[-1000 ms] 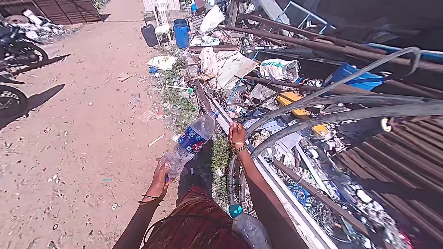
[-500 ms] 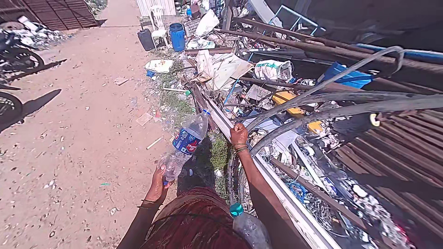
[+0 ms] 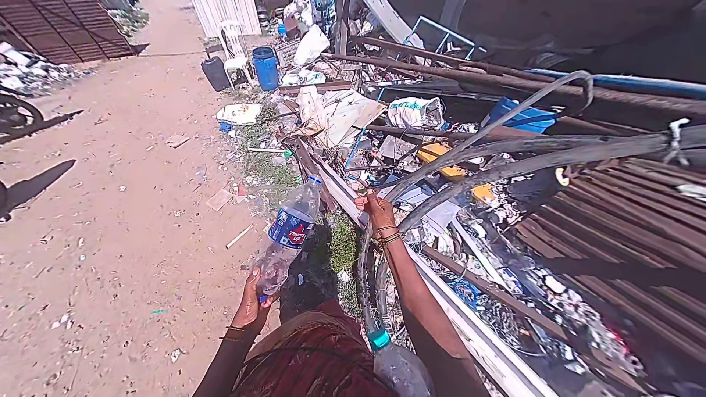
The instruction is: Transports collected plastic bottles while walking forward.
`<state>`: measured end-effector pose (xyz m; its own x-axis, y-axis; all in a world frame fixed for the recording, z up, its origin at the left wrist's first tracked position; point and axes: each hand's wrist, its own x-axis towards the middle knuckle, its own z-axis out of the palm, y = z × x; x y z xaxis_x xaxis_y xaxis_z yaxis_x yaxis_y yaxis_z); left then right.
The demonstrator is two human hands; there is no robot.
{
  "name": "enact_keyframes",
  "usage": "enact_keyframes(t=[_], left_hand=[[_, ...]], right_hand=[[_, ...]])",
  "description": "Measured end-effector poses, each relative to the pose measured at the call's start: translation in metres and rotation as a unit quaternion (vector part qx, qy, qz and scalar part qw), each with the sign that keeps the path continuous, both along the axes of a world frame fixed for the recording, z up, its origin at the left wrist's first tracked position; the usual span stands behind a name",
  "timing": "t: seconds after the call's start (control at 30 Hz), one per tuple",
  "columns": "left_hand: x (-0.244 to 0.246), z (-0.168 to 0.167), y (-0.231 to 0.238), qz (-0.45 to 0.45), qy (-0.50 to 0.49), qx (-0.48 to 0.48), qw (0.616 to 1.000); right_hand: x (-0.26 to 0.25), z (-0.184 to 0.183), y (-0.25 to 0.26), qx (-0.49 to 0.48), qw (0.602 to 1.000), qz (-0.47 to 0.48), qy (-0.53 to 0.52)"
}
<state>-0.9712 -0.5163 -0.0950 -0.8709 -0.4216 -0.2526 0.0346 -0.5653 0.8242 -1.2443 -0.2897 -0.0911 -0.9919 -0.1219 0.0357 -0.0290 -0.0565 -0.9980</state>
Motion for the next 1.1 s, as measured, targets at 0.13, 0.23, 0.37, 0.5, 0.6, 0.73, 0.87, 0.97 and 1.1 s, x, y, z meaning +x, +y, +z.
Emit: enact_keyframes(t=[0.13, 0.23, 0.37, 0.5, 0.6, 0.73, 0.87, 0.97, 1.1], left_hand=[[0.005, -0.002, 0.002, -0.011, -0.009, -0.001, 1.000], [0.012, -0.007, -0.001, -0.016, 0.001, -0.008, 1.000], [0.028, -0.005, -0.011, -0.022, 0.024, 0.002, 0.999], [0.051, -0.005, -0.031, -0.026, 0.019, -0.005, 0.999], [0.065, -0.004, -0.045, -0.025, 0.014, -0.005, 1.000], [0.080, 0.000, -0.060, -0.037, 0.012, -0.003, 0.999], [0.090, -0.001, -0.073, -0.050, 0.018, 0.000, 0.999], [0.095, 0.001, -0.080, -0.060, 0.018, -0.007, 0.998], [0.096, 0.001, -0.084, -0.063, -0.004, -0.020, 0.998]], right_hand=[[0.008, 0.004, 0.005, 0.114, 0.991, -0.060, 0.045], [0.011, 0.007, 0.001, 0.143, 0.984, -0.093, 0.056], [0.019, 0.013, -0.016, 0.086, 0.989, -0.104, 0.058], [0.041, 0.017, -0.041, 0.009, 0.993, -0.096, 0.061], [0.056, 0.015, -0.058, -0.008, 0.992, -0.103, 0.077], [0.072, 0.010, -0.060, 0.019, 0.986, -0.127, 0.103], [0.086, 0.007, -0.055, 0.020, 0.982, -0.150, 0.114], [0.092, 0.005, -0.054, -0.006, 0.981, -0.168, 0.091], [0.101, 0.007, -0.051, 0.093, 0.968, -0.211, 0.096]])
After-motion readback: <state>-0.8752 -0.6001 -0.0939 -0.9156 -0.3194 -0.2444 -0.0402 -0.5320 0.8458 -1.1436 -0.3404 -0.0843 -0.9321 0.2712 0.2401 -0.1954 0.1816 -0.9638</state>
